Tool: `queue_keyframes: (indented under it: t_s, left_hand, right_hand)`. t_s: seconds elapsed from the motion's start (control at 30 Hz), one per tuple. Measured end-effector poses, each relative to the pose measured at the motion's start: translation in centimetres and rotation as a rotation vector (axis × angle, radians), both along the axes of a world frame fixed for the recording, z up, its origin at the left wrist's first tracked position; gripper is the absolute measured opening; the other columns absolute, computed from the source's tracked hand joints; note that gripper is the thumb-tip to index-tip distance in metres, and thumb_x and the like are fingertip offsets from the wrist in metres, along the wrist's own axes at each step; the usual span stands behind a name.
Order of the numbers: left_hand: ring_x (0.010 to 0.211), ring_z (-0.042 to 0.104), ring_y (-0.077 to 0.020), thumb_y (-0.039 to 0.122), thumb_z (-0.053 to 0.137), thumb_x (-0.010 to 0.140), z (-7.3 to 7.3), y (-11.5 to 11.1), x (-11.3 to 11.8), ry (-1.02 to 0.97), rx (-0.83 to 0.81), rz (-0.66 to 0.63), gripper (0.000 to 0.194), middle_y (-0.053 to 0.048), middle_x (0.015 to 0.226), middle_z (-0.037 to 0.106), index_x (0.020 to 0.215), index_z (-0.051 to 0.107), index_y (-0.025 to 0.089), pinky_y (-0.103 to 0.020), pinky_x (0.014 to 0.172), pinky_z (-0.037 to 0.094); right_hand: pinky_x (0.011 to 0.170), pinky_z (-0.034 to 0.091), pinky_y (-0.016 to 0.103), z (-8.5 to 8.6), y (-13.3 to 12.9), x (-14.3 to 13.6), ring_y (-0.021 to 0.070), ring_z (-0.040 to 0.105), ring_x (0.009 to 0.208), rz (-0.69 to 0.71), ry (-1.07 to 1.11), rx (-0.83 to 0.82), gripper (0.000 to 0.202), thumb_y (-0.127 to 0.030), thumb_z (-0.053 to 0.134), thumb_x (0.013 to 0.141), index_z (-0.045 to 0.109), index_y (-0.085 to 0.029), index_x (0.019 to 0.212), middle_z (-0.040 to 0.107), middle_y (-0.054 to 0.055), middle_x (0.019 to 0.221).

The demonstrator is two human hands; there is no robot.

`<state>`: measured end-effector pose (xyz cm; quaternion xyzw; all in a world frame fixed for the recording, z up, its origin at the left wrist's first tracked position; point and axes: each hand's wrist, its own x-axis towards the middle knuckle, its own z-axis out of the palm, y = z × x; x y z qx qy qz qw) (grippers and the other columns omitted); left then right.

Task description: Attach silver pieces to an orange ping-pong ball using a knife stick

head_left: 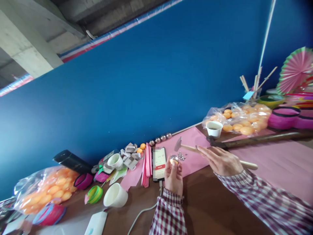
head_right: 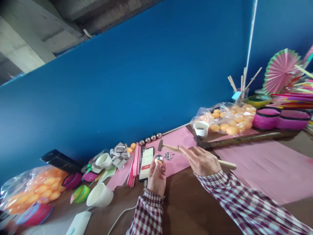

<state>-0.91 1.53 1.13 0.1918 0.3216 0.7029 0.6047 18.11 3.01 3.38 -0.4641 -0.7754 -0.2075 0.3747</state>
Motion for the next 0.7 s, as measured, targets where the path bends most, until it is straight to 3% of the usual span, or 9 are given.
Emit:
queue_keyframes:
  t_s: [0.17,0.3,0.53,0.7]
  left_hand:
    - [0.067,0.057,-0.0065,0.018,0.069,0.064,-0.3,0.2,-0.2,-0.008,-0.020,0.028,0.035,-0.002,0.082,0.061,0.098,0.061,0.020,-0.017,0.063,0.046]
    - [0.062,0.055,-0.0050,0.020,0.067,0.067,-0.3,0.2,-0.2,-0.015,-0.011,0.012,0.022,-0.001,0.078,0.060,0.088,0.062,0.018,-0.016,0.059,0.045]
    - [0.067,0.059,-0.0076,0.017,0.064,0.069,-0.4,0.3,-0.4,-0.122,-0.048,0.048,0.005,-0.002,0.072,0.061,0.072,0.062,0.013,-0.019,0.067,0.048]
    - [0.076,0.061,-0.0101,0.014,0.061,0.071,-0.3,0.4,-0.6,-0.159,-0.054,0.009,0.007,-0.004,0.077,0.064,0.078,0.062,0.014,-0.020,0.070,0.049]
  right_hand:
    - [0.060,0.038,0.022,-0.3,-0.4,-0.9,0.0115,0.055,0.065,-0.007,0.009,-0.024,0.037,-0.023,0.043,0.085,0.050,-0.025,0.121,0.062,0.002,0.072]
    - [0.057,0.037,0.021,-0.3,-0.5,-1.3,0.0104,0.054,0.063,0.006,-0.033,-0.032,0.039,-0.019,0.045,0.083,0.050,-0.028,0.120,0.061,0.001,0.069]
    - [0.063,0.039,0.022,0.1,-0.3,-0.4,0.0123,0.055,0.068,-0.006,0.057,-0.011,0.037,-0.023,0.041,0.086,0.049,-0.024,0.122,0.063,0.003,0.075]
    - [0.058,0.038,0.021,-0.2,-0.7,-1.3,0.0109,0.054,0.064,0.015,-0.056,-0.055,0.041,-0.019,0.045,0.083,0.047,-0.027,0.123,0.061,0.001,0.069]
